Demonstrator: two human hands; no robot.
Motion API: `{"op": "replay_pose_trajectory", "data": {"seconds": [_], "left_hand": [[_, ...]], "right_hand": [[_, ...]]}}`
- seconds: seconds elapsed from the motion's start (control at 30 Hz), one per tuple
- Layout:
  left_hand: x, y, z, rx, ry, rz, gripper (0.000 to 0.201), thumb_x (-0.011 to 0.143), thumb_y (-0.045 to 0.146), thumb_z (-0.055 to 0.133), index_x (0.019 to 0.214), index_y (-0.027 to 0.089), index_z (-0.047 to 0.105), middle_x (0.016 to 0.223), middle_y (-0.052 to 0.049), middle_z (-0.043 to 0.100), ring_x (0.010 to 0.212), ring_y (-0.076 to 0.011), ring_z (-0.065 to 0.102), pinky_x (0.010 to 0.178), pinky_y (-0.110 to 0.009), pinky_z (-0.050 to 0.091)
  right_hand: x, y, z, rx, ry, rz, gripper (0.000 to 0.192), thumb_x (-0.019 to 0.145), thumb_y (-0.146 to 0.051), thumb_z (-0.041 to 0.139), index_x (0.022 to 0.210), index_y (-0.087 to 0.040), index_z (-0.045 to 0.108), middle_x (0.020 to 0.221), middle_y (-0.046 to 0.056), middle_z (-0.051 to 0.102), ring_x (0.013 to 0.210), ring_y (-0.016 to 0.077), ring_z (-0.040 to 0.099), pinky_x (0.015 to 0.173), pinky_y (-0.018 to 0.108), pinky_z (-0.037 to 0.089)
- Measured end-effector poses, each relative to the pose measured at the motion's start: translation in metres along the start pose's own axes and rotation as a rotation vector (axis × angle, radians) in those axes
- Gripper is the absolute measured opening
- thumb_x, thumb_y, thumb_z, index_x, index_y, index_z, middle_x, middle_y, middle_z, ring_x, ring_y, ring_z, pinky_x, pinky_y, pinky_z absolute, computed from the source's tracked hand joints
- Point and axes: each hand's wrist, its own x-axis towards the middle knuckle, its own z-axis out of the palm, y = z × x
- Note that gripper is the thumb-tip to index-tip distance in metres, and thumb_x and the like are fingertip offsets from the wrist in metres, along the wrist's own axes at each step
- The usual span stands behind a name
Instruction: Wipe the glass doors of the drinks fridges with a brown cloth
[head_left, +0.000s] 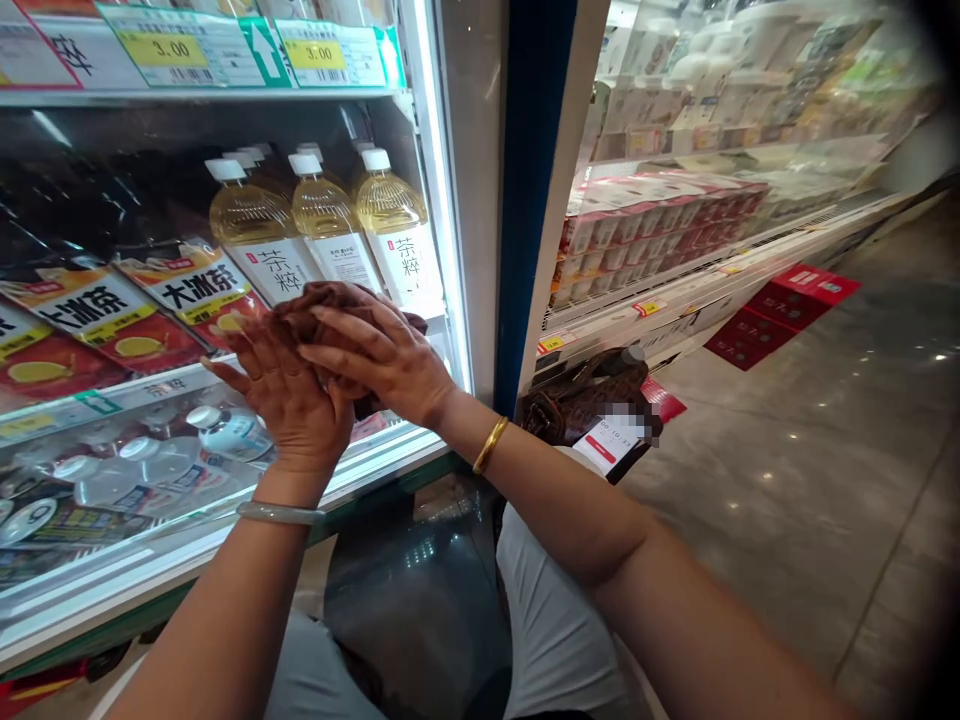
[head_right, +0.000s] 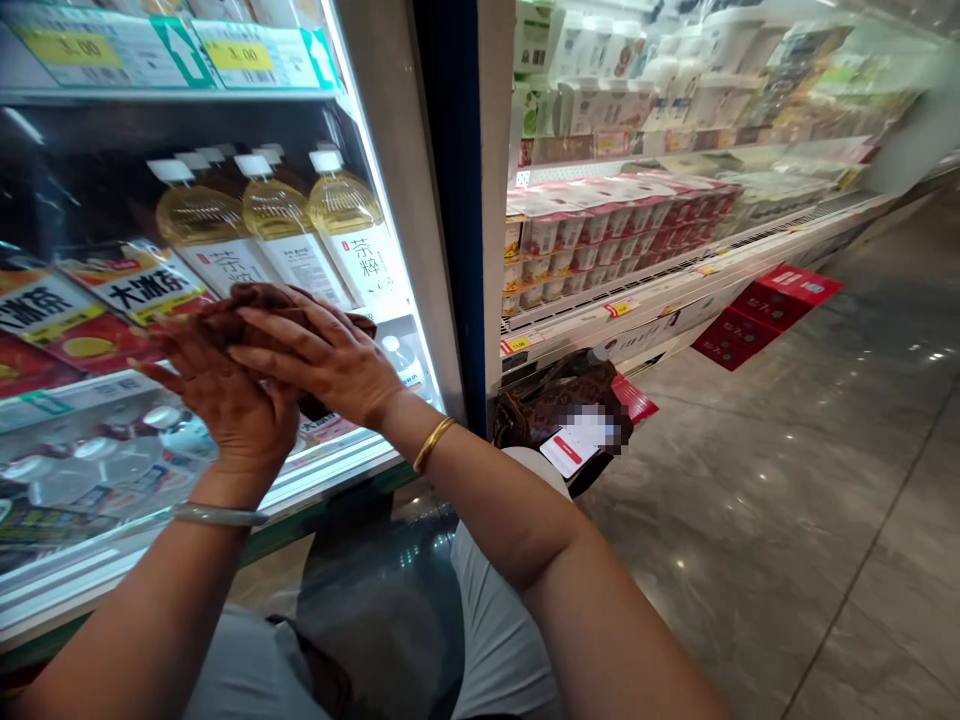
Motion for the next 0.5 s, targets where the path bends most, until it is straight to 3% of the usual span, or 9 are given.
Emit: {"op": "replay_pose_trajectory", "data": {"seconds": [0.1, 0.17, 0.23, 0.37, 0.43, 0.5], "left_hand": [[-0.002, 0.004, -0.002, -0.018, -0.022, 0.033, 0.079, 0.095, 0.043, 0.051, 0.166, 0.021, 0.022, 0.177, -0.004, -0.003, 0.163, -0.0328, -0.011, 0.131, -0.06, -0.019], [-0.004, 0.006, -0.001, -0.025, 0.02, 0.057, 0.069, 0.095, 0.039, 0.051, 0.159, 0.022, 0.032, 0.178, -0.004, 0.003, 0.165, -0.0295, -0.005, 0.133, -0.06, -0.014], [-0.004, 0.006, 0.001, -0.019, 0.072, 0.08, 0.065, 0.097, 0.039, 0.047, 0.157, 0.02, 0.032, 0.178, -0.005, 0.011, 0.165, -0.0263, 0.001, 0.135, -0.058, -0.009], [-0.002, -0.001, 0.001, 0.0, 0.093, 0.052, 0.084, 0.098, 0.052, 0.039, 0.164, 0.008, 0.012, 0.177, -0.011, 0.009, 0.165, -0.0308, 0.001, 0.135, -0.06, -0.009], [-0.001, -0.004, 0.0, -0.006, 0.04, 0.031, 0.091, 0.096, 0.056, 0.04, 0.165, 0.007, 0.009, 0.177, -0.01, 0.008, 0.164, -0.0332, -0.002, 0.133, -0.06, -0.013], [-0.001, -0.005, -0.001, -0.017, -0.014, 0.039, 0.092, 0.094, 0.053, 0.044, 0.166, 0.008, 0.012, 0.177, -0.009, 0.007, 0.163, -0.0331, -0.005, 0.132, -0.058, -0.018]], "right_hand": [[-0.01, 0.016, -0.006, 0.014, 0.033, 0.087, 0.039, 0.108, -0.036, 0.047, 0.143, -0.046, 0.06, 0.16, -0.008, 0.051, 0.16, 0.0196, 0.03, 0.139, 0.046, 0.017], [-0.007, 0.02, -0.009, 0.011, 0.119, 0.209, 0.038, 0.108, -0.035, 0.046, 0.142, -0.043, 0.062, 0.161, -0.007, 0.049, 0.16, 0.0212, 0.029, 0.139, 0.049, 0.017], [-0.001, 0.016, -0.01, 0.013, 0.153, 0.254, 0.039, 0.109, -0.032, 0.045, 0.142, -0.04, 0.063, 0.163, -0.006, 0.047, 0.161, 0.0229, 0.028, 0.138, 0.05, 0.018], [-0.004, 0.008, 0.0, 0.057, -0.019, -0.007, 0.038, 0.108, -0.033, 0.047, 0.142, -0.041, 0.062, 0.161, -0.007, 0.049, 0.16, 0.0214, 0.03, 0.138, 0.047, 0.018], [-0.013, 0.011, 0.005, 0.07, -0.074, -0.101, 0.036, 0.107, -0.035, 0.05, 0.14, -0.043, 0.063, 0.158, -0.009, 0.054, 0.157, 0.0191, 0.036, 0.138, 0.048, 0.018], [-0.019, 0.017, 0.007, 0.069, -0.062, -0.1, 0.034, 0.106, -0.035, 0.053, 0.137, -0.043, 0.065, 0.154, -0.009, 0.057, 0.155, 0.0196, 0.041, 0.138, 0.052, 0.015]]}}
